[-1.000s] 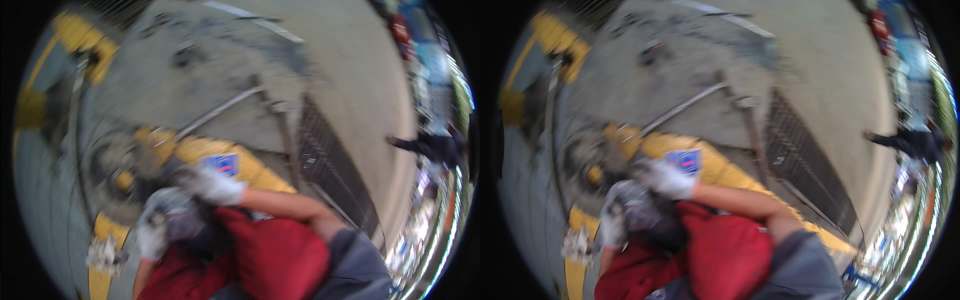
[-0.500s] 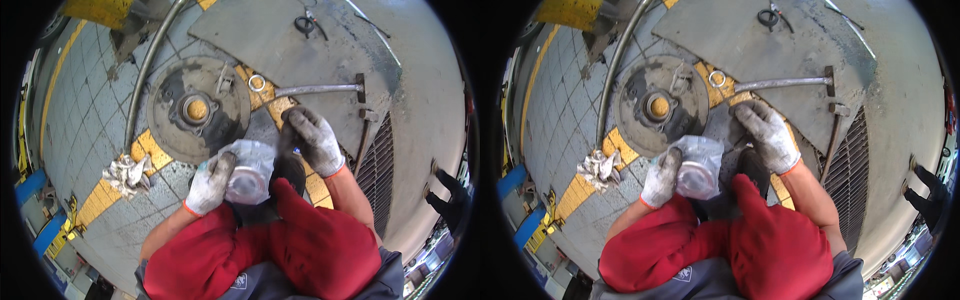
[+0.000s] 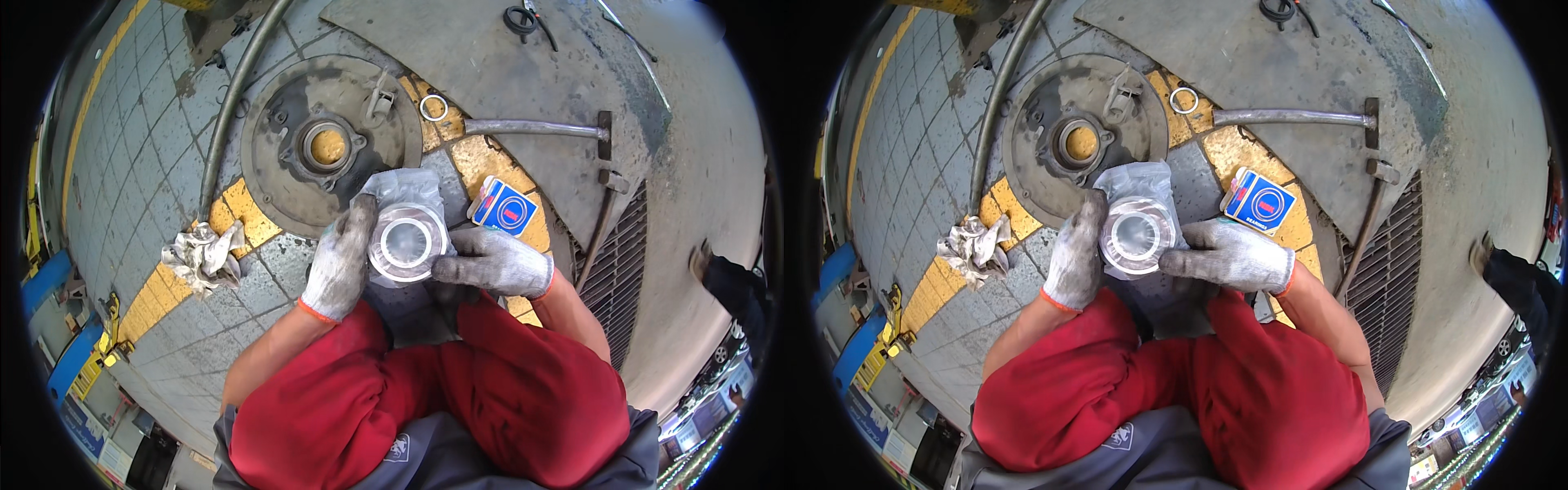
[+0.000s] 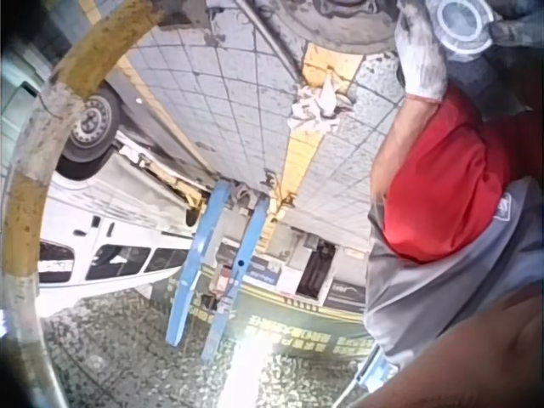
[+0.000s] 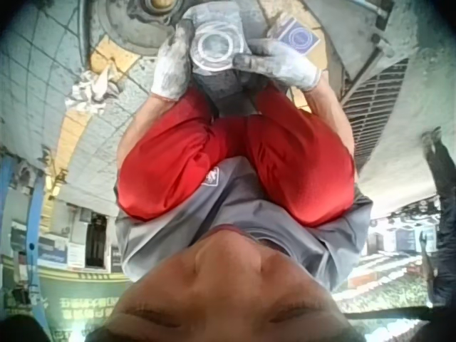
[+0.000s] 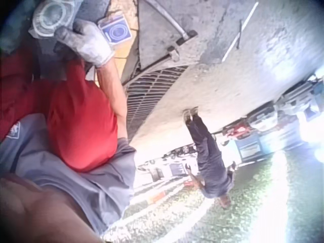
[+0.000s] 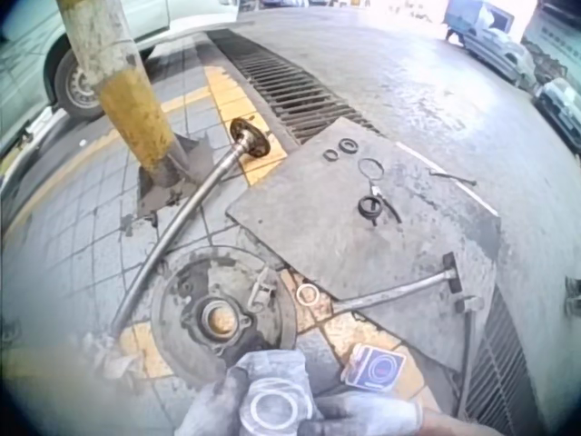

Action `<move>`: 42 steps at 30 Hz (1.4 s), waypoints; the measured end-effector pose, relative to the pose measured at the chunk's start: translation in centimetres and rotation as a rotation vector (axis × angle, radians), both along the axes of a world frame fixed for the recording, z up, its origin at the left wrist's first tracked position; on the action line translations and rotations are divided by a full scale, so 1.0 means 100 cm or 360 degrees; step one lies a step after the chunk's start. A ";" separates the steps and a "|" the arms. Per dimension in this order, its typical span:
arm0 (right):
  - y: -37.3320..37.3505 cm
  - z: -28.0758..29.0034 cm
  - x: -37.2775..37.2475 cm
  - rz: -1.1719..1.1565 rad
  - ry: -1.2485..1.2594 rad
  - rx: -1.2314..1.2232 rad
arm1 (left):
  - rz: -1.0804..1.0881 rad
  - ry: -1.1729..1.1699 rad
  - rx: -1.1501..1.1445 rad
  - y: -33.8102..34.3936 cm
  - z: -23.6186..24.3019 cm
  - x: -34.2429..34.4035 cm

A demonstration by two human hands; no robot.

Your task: The person cleans a vehicle wheel hub with a rag, removes a new bearing from its packaging, and installs it into the hub using a hammer and a metal rod. The person taps the bearing into place until it is seated.

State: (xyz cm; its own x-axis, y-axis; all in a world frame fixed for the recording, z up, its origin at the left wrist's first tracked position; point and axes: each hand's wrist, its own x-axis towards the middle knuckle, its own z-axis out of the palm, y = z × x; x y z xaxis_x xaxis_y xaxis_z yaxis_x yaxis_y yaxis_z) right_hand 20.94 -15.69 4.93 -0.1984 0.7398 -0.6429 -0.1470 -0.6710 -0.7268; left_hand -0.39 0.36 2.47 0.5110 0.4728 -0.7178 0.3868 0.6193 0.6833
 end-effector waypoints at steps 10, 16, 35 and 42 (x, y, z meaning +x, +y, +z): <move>-0.003 0.004 0.005 -0.0060 0.0205 -0.0045 | 0.0289 -0.0154 -0.0317 -0.001 0.002 0.006; 0.009 0.026 0.019 -0.0050 0.0398 0.0032 | 0.0256 -0.0237 -0.0429 0.007 -0.013 -0.007; 0.014 0.033 0.009 -0.0021 -0.1069 0.1155 | -0.1370 -0.0538 0.1683 -0.001 -0.033 -0.002; 0.023 0.011 -0.018 0.0144 -0.0605 0.1502 | -0.1203 -0.1005 0.0967 0.001 -0.090 -0.043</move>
State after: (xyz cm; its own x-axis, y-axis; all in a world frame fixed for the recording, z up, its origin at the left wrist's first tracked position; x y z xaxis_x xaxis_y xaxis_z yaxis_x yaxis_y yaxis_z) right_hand 19.17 -13.38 6.07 -0.1832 0.9696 0.1624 0.2267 0.2025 -0.9527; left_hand -4.72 0.43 -6.57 0.9973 0.0733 0.0070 0.0020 -0.1216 0.9926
